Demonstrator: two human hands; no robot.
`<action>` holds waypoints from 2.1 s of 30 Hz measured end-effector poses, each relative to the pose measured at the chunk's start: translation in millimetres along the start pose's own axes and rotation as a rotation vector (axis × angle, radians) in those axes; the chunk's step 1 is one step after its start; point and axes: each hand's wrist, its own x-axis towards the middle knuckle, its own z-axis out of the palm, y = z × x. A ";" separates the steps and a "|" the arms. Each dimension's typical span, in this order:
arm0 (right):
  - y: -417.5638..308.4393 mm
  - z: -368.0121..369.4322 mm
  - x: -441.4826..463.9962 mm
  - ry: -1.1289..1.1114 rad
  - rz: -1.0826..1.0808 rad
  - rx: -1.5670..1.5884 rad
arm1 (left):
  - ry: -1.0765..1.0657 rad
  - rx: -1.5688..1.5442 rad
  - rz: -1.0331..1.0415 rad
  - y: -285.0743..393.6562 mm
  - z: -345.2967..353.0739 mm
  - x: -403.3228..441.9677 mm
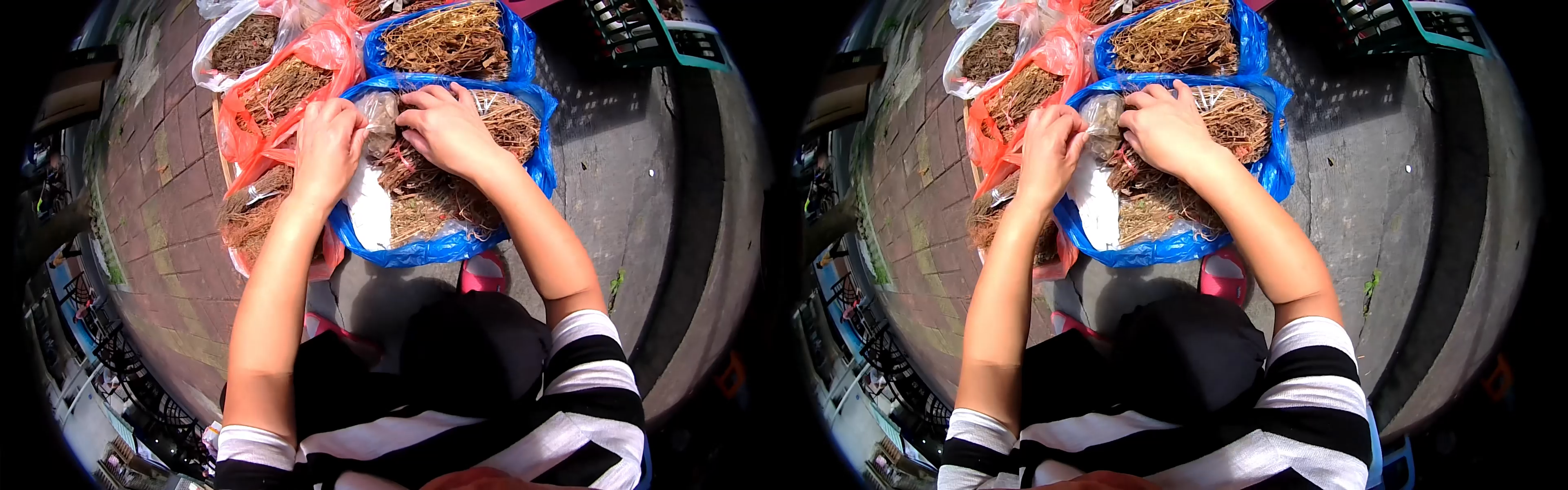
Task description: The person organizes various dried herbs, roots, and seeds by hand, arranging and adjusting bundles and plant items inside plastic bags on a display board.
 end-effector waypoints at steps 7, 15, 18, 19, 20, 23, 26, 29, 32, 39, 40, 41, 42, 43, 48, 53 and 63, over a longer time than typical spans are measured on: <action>35.9 -50.5 -21.5 -0.151 0.148 0.202 | -0.338 0.182 0.019 35.1 22.2 7.0; 108.0 -31.1 60.3 0.105 -0.143 -0.145 | -0.096 0.068 0.107 31.7 59.2 59.2; 117.0 -18.7 74.5 -0.009 -0.107 -0.445 | -0.358 0.081 0.055 34.8 63.7 55.3; 114.3 -27.2 79.7 -0.034 -0.095 -0.446 | -0.339 0.068 0.071 37.3 62.2 52.3; 111.7 -34.6 81.3 -0.064 -0.083 -0.445 | -0.395 0.038 0.058 36.8 63.8 46.1; 135.7 -41.3 99.3 0.058 -0.055 -0.255 | -0.541 -0.010 -0.026 40.3 64.2 39.3; 131.6 -72.7 114.9 0.038 0.073 -0.059 | -0.420 0.018 0.008 45.2 56.1 37.8; 135.8 -95.8 131.4 0.031 -0.074 -0.048 | -0.137 -0.044 0.158 40.4 56.9 41.0; 97.2 -148.8 132.1 -0.102 0.029 0.119 | 0.101 -0.116 0.286 42.5 56.0 49.9; 113.0 -151.8 130.6 -0.299 0.178 0.037 | -0.377 0.344 -0.077 27.9 54.3 64.6; 117.8 -152.6 127.8 -0.290 0.157 -0.017 | -0.414 0.305 -0.182 17.3 57.5 59.4; 123.8 -158.1 119.2 -0.270 0.341 0.091 | -0.410 0.224 -0.245 8.9 60.1 54.9; 135.6 -159.0 111.7 -0.205 0.306 0.194 | -0.406 0.142 -0.305 5.5 61.1 53.1; 135.7 -165.7 104.2 -0.179 0.330 0.251 | -0.431 0.101 -0.332 8.6 58.7 55.7; 133.4 -183.7 86.3 -0.124 0.321 0.705 | -0.153 -0.428 -0.448 -1.0 62.3 69.0; 120.2 -167.4 95.8 -0.306 0.165 0.964 | 0.367 -1.795 -0.866 11.0 37.4 80.5; 84.7 -59.9 100.5 -0.455 0.232 1.360 | 0.231 -2.233 -0.746 -32.2 47.3 9.1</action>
